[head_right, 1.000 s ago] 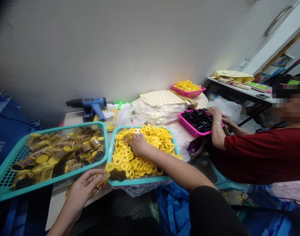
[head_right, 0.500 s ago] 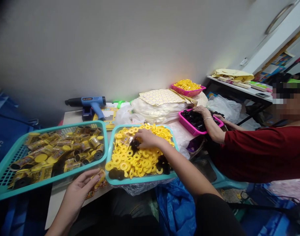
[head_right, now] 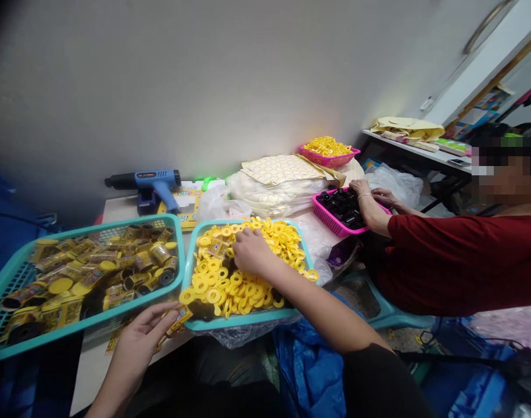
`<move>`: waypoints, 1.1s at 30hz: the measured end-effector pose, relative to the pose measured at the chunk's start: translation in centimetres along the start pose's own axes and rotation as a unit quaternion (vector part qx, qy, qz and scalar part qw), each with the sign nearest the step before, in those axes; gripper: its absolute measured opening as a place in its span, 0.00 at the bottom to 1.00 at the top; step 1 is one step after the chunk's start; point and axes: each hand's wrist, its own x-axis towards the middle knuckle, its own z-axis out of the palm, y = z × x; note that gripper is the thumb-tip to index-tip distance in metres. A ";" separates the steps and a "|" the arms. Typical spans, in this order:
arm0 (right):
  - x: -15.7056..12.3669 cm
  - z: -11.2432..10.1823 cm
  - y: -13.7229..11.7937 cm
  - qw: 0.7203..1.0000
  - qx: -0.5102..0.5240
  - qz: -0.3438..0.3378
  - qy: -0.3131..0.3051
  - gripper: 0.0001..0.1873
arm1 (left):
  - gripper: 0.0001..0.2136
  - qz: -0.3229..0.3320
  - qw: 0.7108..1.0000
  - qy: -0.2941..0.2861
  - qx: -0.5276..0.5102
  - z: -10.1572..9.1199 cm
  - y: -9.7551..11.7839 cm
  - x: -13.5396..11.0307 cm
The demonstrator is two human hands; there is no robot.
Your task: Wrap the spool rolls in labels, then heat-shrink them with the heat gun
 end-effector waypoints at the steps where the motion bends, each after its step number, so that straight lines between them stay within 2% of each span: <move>1: 0.2 0.1 -0.6 1.000 -0.010 -0.008 -0.009 0.15 | 0.20 0.000 1.000 -0.001 0.001 0.1 0.0 0.0; 5: 1.1 0.6 -1.2 0.997 -0.040 -0.040 -0.059 0.13 | 0.20 0.011 1.000 -0.009 0.018 0.3 0.6 -0.5; 8: 1.5 0.6 -0.4 0.994 -0.068 -0.013 -0.087 0.13 | 0.20 0.004 1.000 -0.020 0.016 -0.2 0.3 -0.5; 13: 1.9 0.7 -0.3 0.986 -0.106 0.036 -0.122 0.08 | 0.21 -0.006 1.000 -0.021 -0.016 -0.8 -1.0 0.0; 19: 3.4 1.2 -1.8 0.984 -0.087 0.071 -0.140 0.09 | 0.22 0.001 1.000 -0.028 0.014 -0.6 0.7 -0.2; 22: 2.9 0.3 -1.1 0.991 -0.035 0.070 -0.104 0.07 | 0.22 -0.012 1.000 -0.008 -0.019 -0.9 0.8 -0.4; 26: -0.2 -1.2 0.9 0.993 0.085 0.075 -0.008 0.10 | 0.23 -0.051 0.997 -0.018 -0.058 -1.3 -0.2 -0.2; 29: -2.5 -1.0 1.7 0.973 0.196 0.105 0.060 0.12 | 0.22 -0.042 0.997 -0.013 -0.067 -0.9 -0.2 0.0; 33: -3.7 0.8 1.2 0.931 0.315 0.139 0.126 0.14 | 0.20 -0.002 0.997 0.004 -0.076 0.5 1.2 0.0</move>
